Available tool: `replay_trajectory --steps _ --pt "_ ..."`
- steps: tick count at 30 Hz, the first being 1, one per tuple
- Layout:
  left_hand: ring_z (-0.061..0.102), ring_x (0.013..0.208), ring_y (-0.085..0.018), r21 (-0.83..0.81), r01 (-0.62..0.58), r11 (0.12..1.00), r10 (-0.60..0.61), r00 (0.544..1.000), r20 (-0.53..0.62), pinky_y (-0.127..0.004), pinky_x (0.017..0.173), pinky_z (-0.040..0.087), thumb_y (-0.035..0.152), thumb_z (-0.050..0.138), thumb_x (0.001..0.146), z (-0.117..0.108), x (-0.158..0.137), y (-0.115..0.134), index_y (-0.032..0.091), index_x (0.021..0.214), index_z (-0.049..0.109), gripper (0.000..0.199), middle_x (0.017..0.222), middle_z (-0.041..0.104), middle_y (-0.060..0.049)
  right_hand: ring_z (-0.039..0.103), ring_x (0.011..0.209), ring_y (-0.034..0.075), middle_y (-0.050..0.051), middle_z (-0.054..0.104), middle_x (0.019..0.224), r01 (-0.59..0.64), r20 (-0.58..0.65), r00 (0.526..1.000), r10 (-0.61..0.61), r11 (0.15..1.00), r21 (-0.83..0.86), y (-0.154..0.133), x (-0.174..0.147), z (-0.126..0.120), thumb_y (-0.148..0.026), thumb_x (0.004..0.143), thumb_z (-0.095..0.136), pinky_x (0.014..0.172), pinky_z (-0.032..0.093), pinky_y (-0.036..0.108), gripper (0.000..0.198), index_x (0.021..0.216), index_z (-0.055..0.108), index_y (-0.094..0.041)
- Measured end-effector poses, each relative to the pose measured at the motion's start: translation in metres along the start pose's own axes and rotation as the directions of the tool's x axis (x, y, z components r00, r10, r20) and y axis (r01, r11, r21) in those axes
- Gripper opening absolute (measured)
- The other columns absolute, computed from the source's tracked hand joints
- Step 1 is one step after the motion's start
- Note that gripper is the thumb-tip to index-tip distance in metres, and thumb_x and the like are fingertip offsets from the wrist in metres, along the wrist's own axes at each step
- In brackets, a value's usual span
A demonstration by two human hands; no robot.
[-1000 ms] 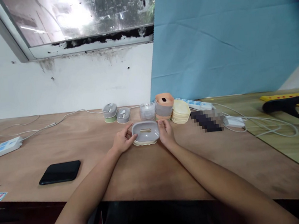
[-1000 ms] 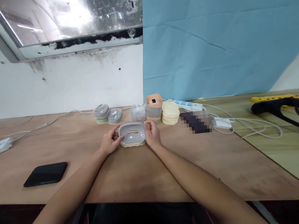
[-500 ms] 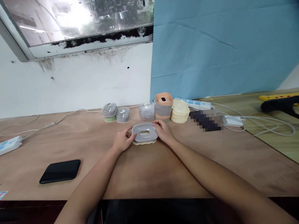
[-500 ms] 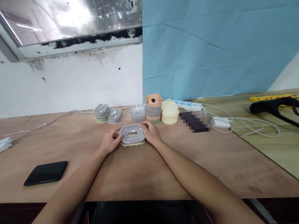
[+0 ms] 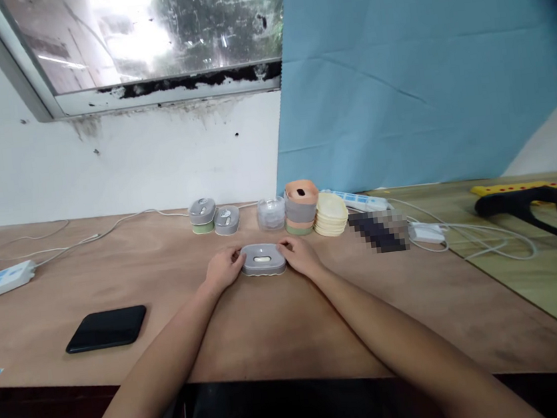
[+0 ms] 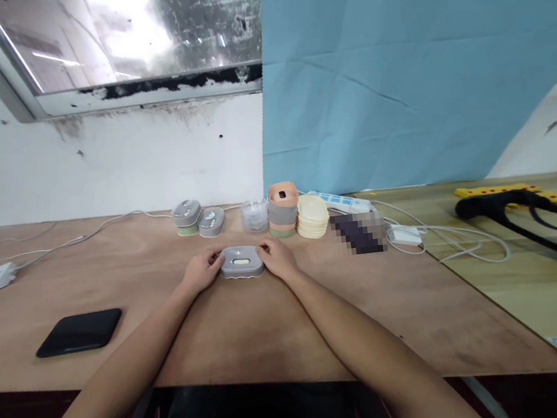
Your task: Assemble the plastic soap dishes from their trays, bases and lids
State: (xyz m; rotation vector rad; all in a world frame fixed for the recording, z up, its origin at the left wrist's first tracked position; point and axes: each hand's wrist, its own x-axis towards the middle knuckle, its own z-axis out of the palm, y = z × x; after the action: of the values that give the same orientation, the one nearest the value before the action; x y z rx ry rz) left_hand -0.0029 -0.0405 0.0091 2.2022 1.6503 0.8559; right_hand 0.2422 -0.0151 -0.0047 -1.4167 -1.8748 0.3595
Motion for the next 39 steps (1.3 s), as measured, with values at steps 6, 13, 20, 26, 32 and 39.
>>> replay_trajectory --steps 6,13,20,26,32,39 --pt "0.064 0.088 -0.019 -0.035 0.008 0.999 -0.008 1.000 0.001 -0.029 0.079 0.048 0.044 0.046 0.088 0.003 0.001 -0.005 0.020 0.121 0.059 0.042 0.101 0.070 -0.005 0.057 0.074 0.017 0.006 0.064 0.095 0.124 -0.275 0.954 -0.123 0.992 -0.016 -0.006 0.003 -0.016 -0.033 0.086 0.049 0.074 0.045 0.031 0.022 0.095 0.064 -0.020" --pt "0.065 0.088 -0.019 -0.065 -0.008 0.998 0.008 1.000 0.006 -0.028 0.079 0.048 0.045 0.046 0.089 0.003 0.000 -0.005 0.021 0.120 0.059 0.041 0.101 0.070 -0.005 0.056 0.098 0.023 0.011 0.057 0.110 0.133 -0.555 0.811 -0.187 0.982 -0.136 -0.007 0.034 -0.072 -0.030 0.088 0.045 0.078 0.048 0.034 0.025 0.105 0.061 -0.019" --pt "0.064 0.089 -0.020 -0.033 -0.037 0.999 0.037 0.999 0.014 -0.028 0.078 0.048 0.044 0.045 0.089 0.000 0.000 -0.002 0.020 0.120 0.059 0.041 0.100 0.070 -0.006 0.053 0.111 0.023 0.010 0.057 0.117 0.368 -0.132 0.907 -0.400 0.906 -0.211 -0.021 0.063 -0.049 -0.019 0.088 0.039 0.094 0.045 0.037 0.031 0.110 0.061 -0.019" --pt "0.064 0.087 -0.019 -0.036 -0.050 0.998 0.052 0.998 0.032 -0.028 0.079 0.047 0.044 0.045 0.088 -0.001 0.000 -0.003 0.020 0.117 0.061 0.040 0.098 0.070 -0.005 0.047 0.121 0.026 0.012 0.046 0.138 0.244 -0.051 0.962 -0.268 0.929 -0.278 -0.020 0.087 -0.013 -0.015 0.087 0.038 0.101 0.040 0.039 0.043 0.129 0.050 -0.016" --pt "0.064 0.088 -0.020 -0.042 -0.076 0.996 0.078 0.996 0.043 -0.029 0.079 0.047 0.045 0.045 0.089 -0.003 0.001 -0.002 0.022 0.113 0.063 0.038 0.098 0.070 -0.006 0.056 0.104 0.023 0.011 0.061 0.115 0.158 -0.111 0.976 -0.188 0.959 -0.235 -0.020 0.093 -0.003 -0.016 0.087 0.043 0.089 0.044 0.035 0.029 0.109 0.060 -0.018" --pt "0.064 0.088 -0.020 -0.054 -0.094 0.994 0.096 0.995 0.040 -0.030 0.079 0.048 0.045 0.046 0.089 -0.002 0.001 -0.003 0.021 0.111 0.064 0.038 0.098 0.070 -0.006 0.056 0.095 0.022 0.010 0.063 0.104 0.212 -0.147 0.958 -0.245 0.955 -0.207 -0.014 0.092 -0.002 -0.019 0.088 0.042 0.084 0.042 0.033 0.022 0.101 0.059 -0.017"
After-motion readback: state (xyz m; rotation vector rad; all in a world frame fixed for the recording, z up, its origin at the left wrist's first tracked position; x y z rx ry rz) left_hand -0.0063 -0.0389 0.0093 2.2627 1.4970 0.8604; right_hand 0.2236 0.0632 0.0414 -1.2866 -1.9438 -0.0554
